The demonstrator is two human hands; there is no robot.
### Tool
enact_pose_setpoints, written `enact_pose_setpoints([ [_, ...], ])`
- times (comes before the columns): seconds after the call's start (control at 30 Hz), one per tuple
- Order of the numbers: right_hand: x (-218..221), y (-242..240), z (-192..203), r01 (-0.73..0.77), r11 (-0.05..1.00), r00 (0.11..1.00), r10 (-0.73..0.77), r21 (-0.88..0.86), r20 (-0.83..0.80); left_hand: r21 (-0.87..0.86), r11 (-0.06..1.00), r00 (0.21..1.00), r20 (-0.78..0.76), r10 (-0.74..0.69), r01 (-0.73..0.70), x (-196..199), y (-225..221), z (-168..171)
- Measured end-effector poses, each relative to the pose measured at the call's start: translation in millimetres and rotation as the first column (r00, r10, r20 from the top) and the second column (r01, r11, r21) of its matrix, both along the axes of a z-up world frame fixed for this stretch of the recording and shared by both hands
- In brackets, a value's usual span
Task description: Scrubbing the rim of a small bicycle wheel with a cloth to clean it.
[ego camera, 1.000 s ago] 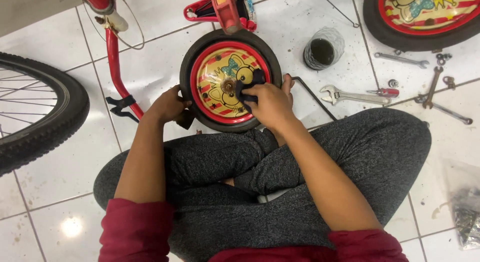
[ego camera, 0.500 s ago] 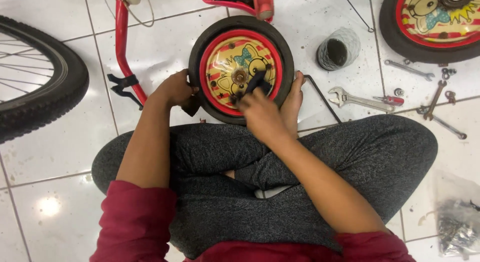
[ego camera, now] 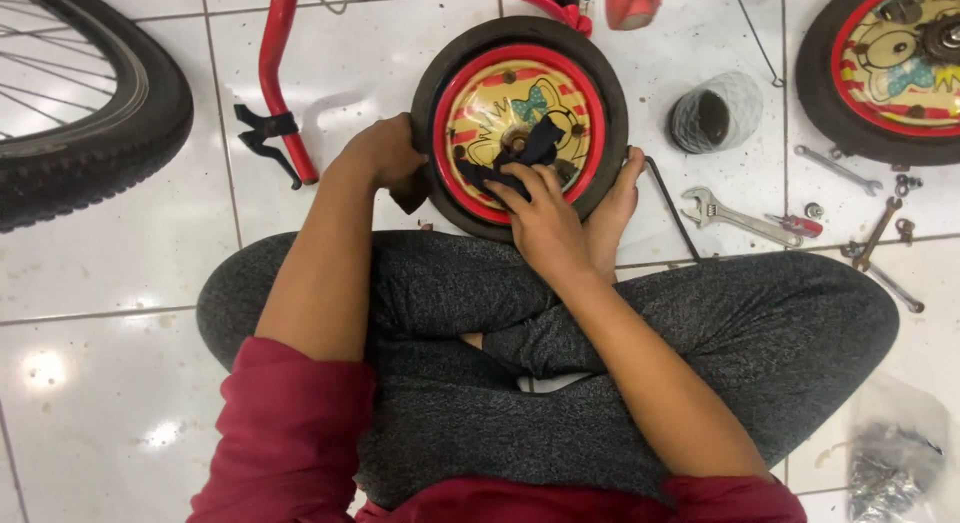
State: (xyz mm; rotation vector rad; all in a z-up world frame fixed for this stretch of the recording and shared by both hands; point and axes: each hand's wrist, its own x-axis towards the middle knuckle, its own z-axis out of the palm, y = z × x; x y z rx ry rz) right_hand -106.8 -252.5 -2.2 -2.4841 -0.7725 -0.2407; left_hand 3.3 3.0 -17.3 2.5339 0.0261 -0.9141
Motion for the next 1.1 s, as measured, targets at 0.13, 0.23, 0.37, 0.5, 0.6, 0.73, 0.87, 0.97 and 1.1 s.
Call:
enact_pose_setpoints([
  [0.13, 0, 13, -6, -0.012, 1.0, 0.999, 0.011, -0.017, -0.049, -0.029, 0.999, 1.0, 0.007, 0.025, -0.025, 4, 4, -11],
  [0.23, 3, 28, -7, -0.033, 0.999, 0.998, 0.034, 0.016, -0.056, -0.045, 0.999, 1.0, -0.018, -0.009, 0.009, 4, 1, 1],
  [0.37, 19, 50, -11, -0.039, 0.994, 0.992, 0.051, 0.103, -0.118, -0.112, 0.994, 0.999, -0.037, -0.008, 0.004, 10, 5, -15],
  [0.5, 43, 71, 1, -0.025, 0.998, 0.994, 0.031, 0.056, -0.109, -0.052, 0.998, 0.999, -0.01, -0.043, 0.043, 10, 8, -8],
  [0.6, 60, 79, 8, -0.001, 0.998, 0.998, -0.002, -0.057, -0.056, -0.038, 0.995, 0.996, 0.026, -0.088, 0.089, 10, 3, 0],
  [0.73, 95, 77, 23, 0.041, 0.99, 0.997, -0.05, -0.135, -0.062, 0.008, 0.995, 0.995, -0.013, -0.095, 0.095, 10, 2, 4],
  [0.87, 134, 48, 19, 0.221, 0.964, 0.975, -0.221, -0.148, 0.016, -0.001, 0.996, 0.996, -0.044, -0.084, 0.084, 9, 0, 18],
  [0.97, 133, 33, 29, 0.311, 0.948, 0.945, -0.316, -0.07, -0.078, -0.013, 0.998, 0.997, -0.046, -0.068, 0.067, 9, -4, 24],
  [1.1, 122, 4, 23, 0.36, 0.932, 0.93, -0.356, 0.03, -0.093, 0.006, 0.997, 0.997, -0.026, -0.072, 0.072, 7, -2, 19],
])
